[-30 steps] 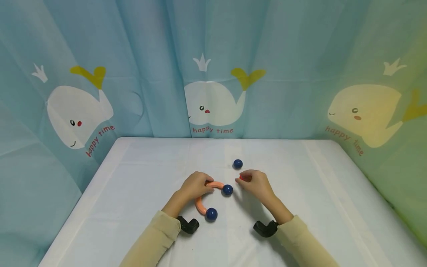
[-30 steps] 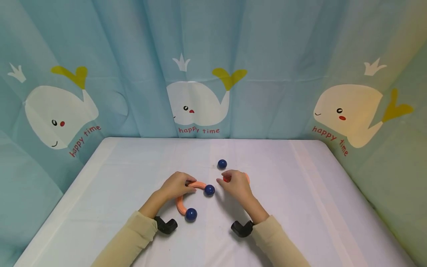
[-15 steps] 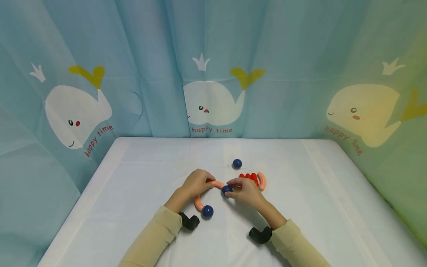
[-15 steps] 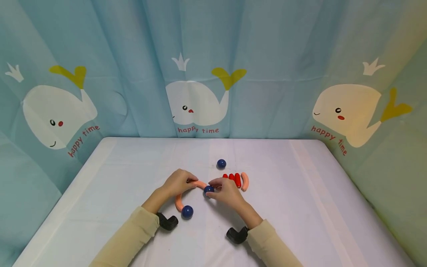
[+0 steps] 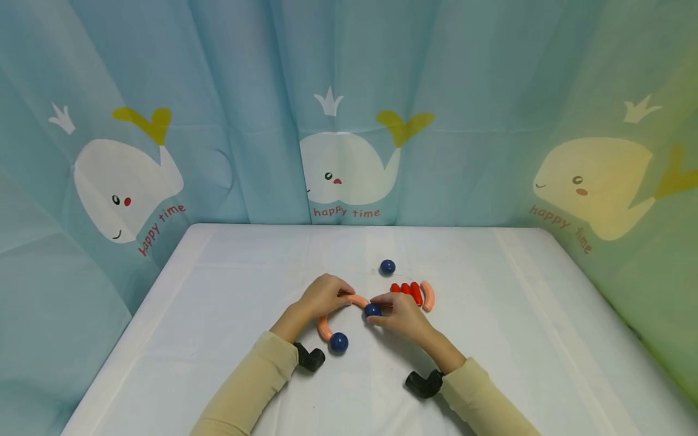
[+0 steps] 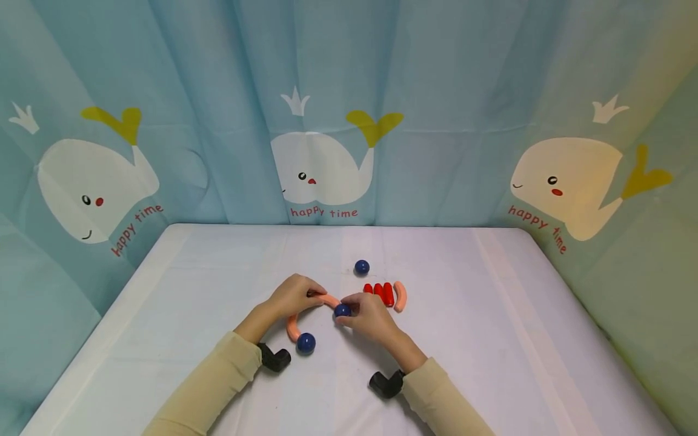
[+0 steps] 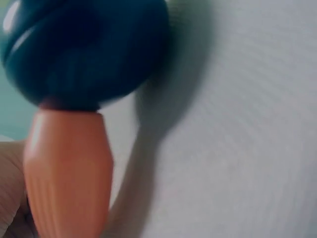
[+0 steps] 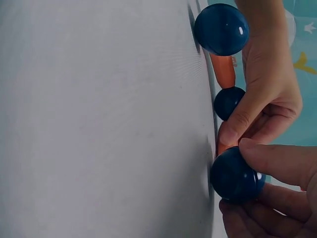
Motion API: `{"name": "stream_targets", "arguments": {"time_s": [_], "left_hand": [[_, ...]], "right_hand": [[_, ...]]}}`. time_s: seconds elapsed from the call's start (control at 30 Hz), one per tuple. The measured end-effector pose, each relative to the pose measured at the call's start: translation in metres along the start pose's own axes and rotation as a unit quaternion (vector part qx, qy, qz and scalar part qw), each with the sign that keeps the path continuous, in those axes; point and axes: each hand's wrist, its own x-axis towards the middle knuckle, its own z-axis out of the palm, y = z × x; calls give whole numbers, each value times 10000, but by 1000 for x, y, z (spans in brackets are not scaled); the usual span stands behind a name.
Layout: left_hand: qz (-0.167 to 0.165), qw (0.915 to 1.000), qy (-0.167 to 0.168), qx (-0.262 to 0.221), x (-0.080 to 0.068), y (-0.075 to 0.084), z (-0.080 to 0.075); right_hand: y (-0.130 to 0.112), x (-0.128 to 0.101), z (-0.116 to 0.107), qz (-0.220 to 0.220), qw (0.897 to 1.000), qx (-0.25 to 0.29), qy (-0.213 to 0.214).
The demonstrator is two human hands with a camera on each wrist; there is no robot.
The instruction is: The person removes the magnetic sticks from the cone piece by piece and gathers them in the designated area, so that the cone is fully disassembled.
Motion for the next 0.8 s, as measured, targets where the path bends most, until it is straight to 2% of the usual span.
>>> {"name": "stream_targets", "arguments": {"time_s": [0.23, 0.47, 0.8], "left_hand": [[-19, 10000, -47, -1, 1, -1, 3], [-78, 9999, -77, -94, -3, -2, 1], [-377, 9986, -50, -378, -7, -1, 1]], "right_hand": [[-1, -6, -8, 227, 9997, -102, 7], [4, -4, -18, 169, 9994, -48, 282], [10, 5, -40, 623, 9952, 274, 703]]}}
